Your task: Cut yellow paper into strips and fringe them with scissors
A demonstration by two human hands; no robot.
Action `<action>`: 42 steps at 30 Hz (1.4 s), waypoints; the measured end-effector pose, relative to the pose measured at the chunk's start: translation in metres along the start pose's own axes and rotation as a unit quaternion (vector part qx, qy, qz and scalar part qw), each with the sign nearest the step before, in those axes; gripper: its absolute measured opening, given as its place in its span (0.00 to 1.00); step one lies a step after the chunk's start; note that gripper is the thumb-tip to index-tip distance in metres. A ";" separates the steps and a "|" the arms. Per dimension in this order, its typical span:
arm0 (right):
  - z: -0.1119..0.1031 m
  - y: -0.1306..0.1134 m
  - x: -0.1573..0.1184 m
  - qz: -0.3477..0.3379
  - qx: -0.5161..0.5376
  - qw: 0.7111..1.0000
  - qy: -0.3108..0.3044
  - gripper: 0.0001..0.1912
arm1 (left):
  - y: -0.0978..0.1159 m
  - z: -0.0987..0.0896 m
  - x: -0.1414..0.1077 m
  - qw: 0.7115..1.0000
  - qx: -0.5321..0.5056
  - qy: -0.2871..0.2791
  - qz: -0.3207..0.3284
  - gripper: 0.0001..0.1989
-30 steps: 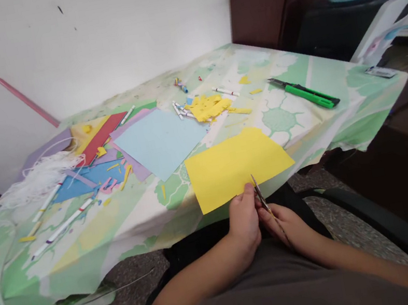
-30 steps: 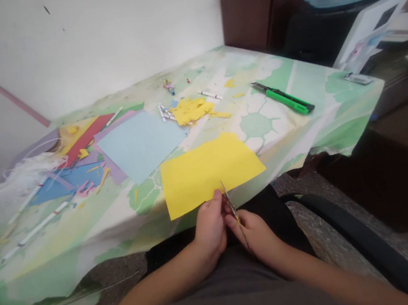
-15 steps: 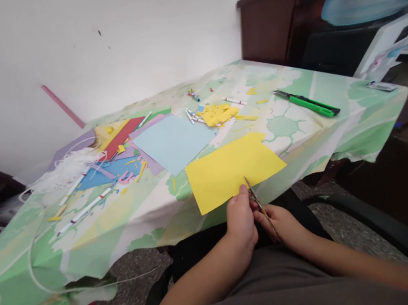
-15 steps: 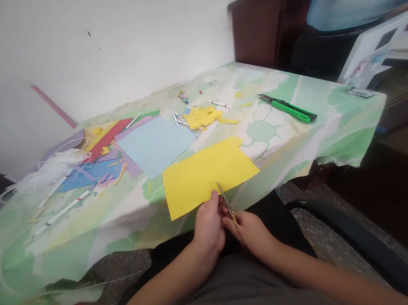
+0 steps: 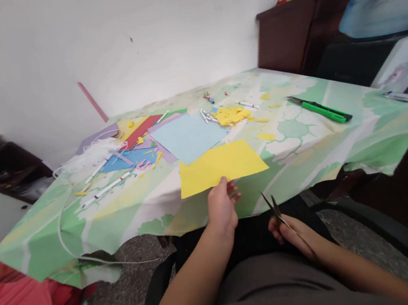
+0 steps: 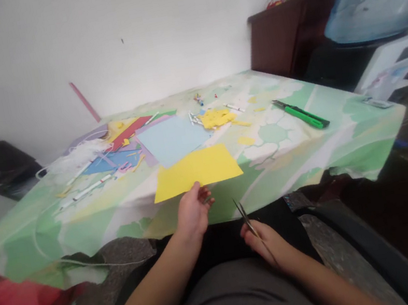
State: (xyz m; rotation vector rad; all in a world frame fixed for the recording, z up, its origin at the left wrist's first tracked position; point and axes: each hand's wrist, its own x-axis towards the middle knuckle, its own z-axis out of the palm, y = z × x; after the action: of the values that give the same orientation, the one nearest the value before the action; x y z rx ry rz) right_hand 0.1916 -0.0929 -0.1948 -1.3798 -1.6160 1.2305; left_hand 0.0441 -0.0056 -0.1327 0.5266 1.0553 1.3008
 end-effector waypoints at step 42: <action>0.003 -0.048 0.077 -0.046 0.343 0.897 0.277 0.17 | 0.083 -0.013 0.025 0.955 0.134 -0.265 0.009 0.09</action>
State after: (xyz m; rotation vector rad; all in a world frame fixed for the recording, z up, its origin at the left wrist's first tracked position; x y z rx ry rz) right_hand 0.1558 -0.0189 -0.1570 -1.0377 -0.7308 1.0652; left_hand -0.0112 0.0351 -0.0785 1.0285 0.7732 0.9521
